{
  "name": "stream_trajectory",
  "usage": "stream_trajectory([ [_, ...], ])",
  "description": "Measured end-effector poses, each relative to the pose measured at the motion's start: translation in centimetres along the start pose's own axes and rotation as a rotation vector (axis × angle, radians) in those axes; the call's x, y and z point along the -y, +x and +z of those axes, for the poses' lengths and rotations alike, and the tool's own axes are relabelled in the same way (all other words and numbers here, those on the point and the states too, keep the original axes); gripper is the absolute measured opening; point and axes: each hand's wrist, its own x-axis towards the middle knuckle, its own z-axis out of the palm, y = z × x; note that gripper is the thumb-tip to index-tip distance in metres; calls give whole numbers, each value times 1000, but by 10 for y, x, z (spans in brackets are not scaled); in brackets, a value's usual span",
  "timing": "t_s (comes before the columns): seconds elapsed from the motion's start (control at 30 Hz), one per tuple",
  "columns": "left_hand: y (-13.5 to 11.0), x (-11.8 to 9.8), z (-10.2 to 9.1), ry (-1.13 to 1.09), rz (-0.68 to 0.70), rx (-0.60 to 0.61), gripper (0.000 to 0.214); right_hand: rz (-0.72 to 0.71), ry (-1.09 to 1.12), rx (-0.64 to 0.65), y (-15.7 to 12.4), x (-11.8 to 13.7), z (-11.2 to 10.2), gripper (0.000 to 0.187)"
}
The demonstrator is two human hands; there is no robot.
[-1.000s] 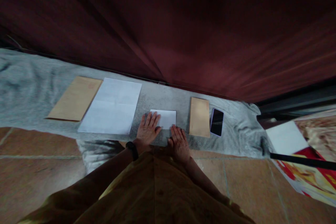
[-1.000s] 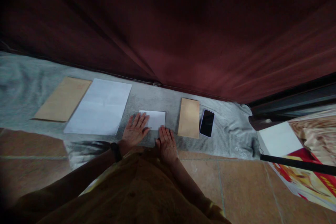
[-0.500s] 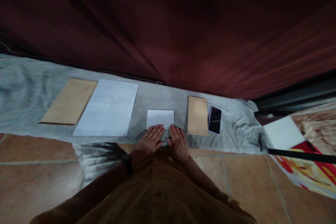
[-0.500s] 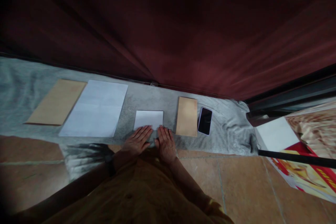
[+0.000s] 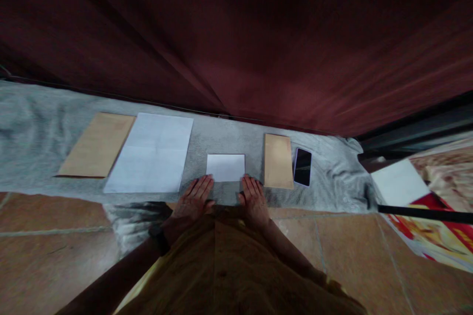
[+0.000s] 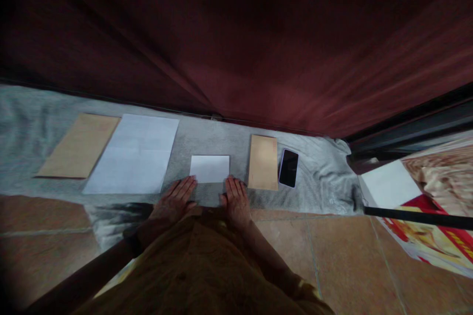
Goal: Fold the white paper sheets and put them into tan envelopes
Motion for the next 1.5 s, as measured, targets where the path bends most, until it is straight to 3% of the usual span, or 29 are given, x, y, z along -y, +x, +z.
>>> stream_trajectory([
  [0.37, -3, 1, -7, 8, -21, 3, 64, 65, 10, -24, 5, 1, 0, 59],
  [0.67, 18, -22, -1, -35, -10, -46, 60, -63, 43, 16, 29, 23, 3, 51],
  [0.9, 19, -25, 5, -10, 16, -28, 61, -34, 20, 6, 24, 15, 6, 52],
  [1.1, 17, -20, 5, -3, 17, -41, 61, 126, 20, -14, 32, 9, 2, 53],
  [1.37, 17, -24, 6, -13, -10, -43, 63, 352, 120, -15, 70, 11, -5, 51],
  [1.5, 18, -24, 4, -20, -13, -40, 63, 477, 174, 27, 81, 3, -4, 39],
])
